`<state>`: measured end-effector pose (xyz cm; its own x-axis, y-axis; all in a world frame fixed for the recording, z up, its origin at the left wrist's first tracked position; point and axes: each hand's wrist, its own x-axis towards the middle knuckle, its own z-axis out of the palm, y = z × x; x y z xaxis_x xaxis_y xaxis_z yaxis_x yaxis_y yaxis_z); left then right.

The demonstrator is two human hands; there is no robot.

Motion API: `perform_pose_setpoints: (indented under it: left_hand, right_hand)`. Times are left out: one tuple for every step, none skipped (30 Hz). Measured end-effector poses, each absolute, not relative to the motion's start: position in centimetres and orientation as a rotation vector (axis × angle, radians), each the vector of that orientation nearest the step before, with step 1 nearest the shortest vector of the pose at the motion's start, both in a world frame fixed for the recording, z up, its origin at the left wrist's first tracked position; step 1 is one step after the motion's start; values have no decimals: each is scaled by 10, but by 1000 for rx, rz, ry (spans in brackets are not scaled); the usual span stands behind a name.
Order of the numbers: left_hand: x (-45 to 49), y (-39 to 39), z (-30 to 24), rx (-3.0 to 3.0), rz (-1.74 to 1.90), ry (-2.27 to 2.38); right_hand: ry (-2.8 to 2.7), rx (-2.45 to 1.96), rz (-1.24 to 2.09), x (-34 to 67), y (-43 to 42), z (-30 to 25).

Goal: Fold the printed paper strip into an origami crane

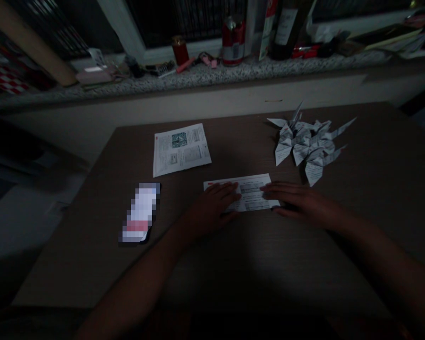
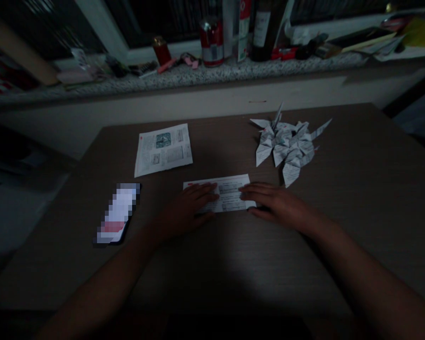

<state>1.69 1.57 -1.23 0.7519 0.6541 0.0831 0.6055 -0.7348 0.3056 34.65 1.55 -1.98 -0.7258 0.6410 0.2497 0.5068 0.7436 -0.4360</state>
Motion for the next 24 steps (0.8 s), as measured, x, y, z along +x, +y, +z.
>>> perform_pose_setpoints:
  left_hand:
    - [17,16,-13,2695,283,981]
    - [17,16,-13,2696,294,975]
    - [18,16,-13,2697,303,966]
    - [18,16,-13,2698,311,959]
    - [18,17,-13,2698,312,953]
    - [19,17,-13,2699,307,947]
    - [19,17,-13,2700,304,943]
    - [19,17,-13,2702,303,937]
    - [19,18,-13,2704,305,929]
    - [18,18,-14,2706,307,920]
    - [18,18,-15,2710,312,907]
    - [18,18,-15,2716,318,889]
    - [18,18,-16,2724,324,870]
    - [18,18,-16,2729,332,856]
    - [18,18,-16,2729,344,852]
    - [18,18,-16,2727,356,849]
    - [19,18,-15,2720,364,848]
    - [19,17,-15,2712,370,850]
    - [20,17,-14,2705,374,850]
    - [21,17,-14,2704,376,839]
    - [21,16,-14,2708,377,825]
    - [22,16,-14,2714,378,811]
    - [23,16,-14,2720,380,801]
    - [23,16,-15,2726,377,791]
  right_hand:
    - [-2559,-881,462,347,16,-20]
    - [-2565,-882,445,346,16,-20]
    - [-2574,-884,429,346,16,-20]
    - [-2585,-880,411,346,15,-20]
    - [-2595,-874,390,345,15,-19]
    - [-2602,-866,366,344,14,-18]
    - [-2604,-857,343,343,14,-17]
    - [-2601,-855,326,343,14,-17]
    - [-2593,-858,318,342,13,-16]
    - [-2581,-868,324,342,13,-15]
    - [-2569,-880,343,342,13,-14]
    - [-2556,-891,368,343,14,-14]
    - [-2542,-904,399,344,14,-13]
    - [-2524,-914,429,345,15,-13]
    - [-2500,-918,459,346,15,-14]
    - [-2473,-922,488,347,16,-14]
    - [-2443,-925,518,347,17,-14]
    - [-2414,-933,545,347,17,-14]
    - [-2387,-948,564,346,18,-14]
    - [-2361,-970,571,345,19,-14]
    - [-2338,-1000,569,343,20,-13]
    - [-2317,-1033,560,340,22,-12]
    - [-2297,-1064,548,337,24,-11]
    - [-2287,-1096,547,333,26,-9]
